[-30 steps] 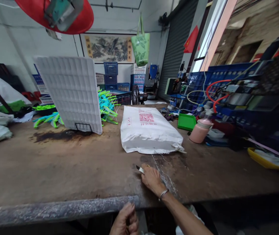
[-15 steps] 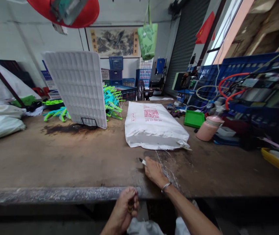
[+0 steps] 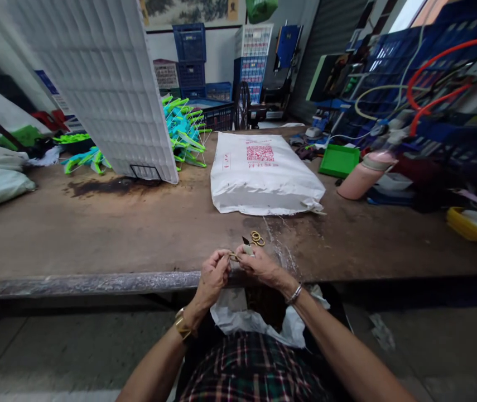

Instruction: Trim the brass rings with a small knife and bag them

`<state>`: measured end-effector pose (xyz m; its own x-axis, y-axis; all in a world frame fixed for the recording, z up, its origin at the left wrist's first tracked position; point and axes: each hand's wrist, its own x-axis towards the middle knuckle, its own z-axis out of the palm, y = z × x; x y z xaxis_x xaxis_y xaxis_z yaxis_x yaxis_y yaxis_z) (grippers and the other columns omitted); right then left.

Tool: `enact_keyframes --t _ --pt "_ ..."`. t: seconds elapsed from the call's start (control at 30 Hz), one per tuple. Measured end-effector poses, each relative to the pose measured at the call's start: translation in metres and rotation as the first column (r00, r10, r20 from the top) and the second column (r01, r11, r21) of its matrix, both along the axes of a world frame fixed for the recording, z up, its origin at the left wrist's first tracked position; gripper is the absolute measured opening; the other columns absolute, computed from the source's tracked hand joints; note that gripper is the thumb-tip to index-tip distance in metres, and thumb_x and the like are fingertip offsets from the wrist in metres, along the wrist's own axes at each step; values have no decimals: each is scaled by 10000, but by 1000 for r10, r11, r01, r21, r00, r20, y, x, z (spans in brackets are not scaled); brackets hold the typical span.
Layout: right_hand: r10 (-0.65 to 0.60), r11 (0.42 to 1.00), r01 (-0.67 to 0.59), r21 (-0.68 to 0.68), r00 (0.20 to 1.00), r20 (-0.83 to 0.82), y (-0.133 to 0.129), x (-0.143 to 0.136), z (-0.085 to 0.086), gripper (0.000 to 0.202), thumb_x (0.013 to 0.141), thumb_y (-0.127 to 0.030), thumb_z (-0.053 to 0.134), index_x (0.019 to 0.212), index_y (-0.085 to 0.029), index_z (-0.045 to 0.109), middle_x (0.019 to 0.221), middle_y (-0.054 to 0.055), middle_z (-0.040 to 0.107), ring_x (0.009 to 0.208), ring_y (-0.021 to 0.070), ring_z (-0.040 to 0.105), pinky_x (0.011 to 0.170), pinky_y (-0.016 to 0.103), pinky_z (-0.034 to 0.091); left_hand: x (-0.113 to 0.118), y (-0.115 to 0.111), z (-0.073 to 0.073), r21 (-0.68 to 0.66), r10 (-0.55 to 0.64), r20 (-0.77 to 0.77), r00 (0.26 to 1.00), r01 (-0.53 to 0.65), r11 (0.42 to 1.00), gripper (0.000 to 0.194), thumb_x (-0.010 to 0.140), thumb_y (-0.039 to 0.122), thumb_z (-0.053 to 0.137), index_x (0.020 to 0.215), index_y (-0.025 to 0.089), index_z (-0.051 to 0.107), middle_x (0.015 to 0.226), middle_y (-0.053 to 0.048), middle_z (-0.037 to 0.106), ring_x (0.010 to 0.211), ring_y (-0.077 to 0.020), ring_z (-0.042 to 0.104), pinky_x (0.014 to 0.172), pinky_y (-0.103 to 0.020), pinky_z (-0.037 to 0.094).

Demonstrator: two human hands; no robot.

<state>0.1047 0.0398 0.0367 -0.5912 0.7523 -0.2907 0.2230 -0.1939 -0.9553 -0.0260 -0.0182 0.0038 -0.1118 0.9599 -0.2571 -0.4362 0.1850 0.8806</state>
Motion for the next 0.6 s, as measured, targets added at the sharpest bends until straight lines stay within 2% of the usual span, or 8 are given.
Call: enact_keyframes --t 0.07,0.13,0.23,0.33,0.4,0.47,0.6 --pt "-8 997 5 -71 999 -35 -2 -1 0 243 694 -417 533 710 -200 424 491 -109 312 400 43 233 389 191 176 2 -1 -2 5 8 -4 1000 -8 1000 371 702 501 600 816 157 523 524 74 422 378 -26 282 360 -166 195" --pt "-29 997 27 -73 999 -37 -3 -2 -1 244 698 -418 530 710 -202 417 489 -109 327 392 43 232 384 191 176 4 -2 -6 24 23 -24 999 -23 999 352 711 500 596 762 163 510 511 78 401 390 -32 283 375 -171 206" --pt "-51 998 49 45 998 30 -4 -3 -3 254 740 -425 480 658 -194 415 485 -89 378 404 48 268 402 196 210 3 -5 -7 81 51 -138 989 -40 996 313 743 470 576 734 162 520 513 74 393 431 -45 308 423 -182 251" --pt "-65 980 39 195 989 133 -4 -4 -5 276 760 -412 451 604 -187 411 498 -69 400 448 58 321 445 203 249 2 -9 -2 163 72 -299 952 -24 986 270 772 418 554 723 152 559 550 49 442 496 -63 357 485 -195 296" --pt "-80 965 28 261 978 192 -3 -5 -5 248 749 -379 455 600 -185 416 512 -67 395 479 66 342 470 207 263 2 -10 2 189 72 -343 936 -6 982 257 775 394 554 706 147 568 569 38 463 522 -68 376 503 -197 305" --pt "-103 951 28 308 969 227 -3 -5 -6 221 737 -352 453 598 -186 408 525 -69 374 499 69 336 481 209 258 3 -12 3 141 30 -298 954 13 990 273 765 414 564 700 149 548 552 45 453 487 -59 360 473 -193 287" --pt "-127 924 25 382 961 245 -4 -5 -8 213 725 -329 441 578 -191 375 535 -73 329 512 71 301 480 209 228 5 -14 -1 -3 -121 -46 992 121 993 348 740 506 566 749 167 487 515 66 443 373 -33 289 373 -181 194"
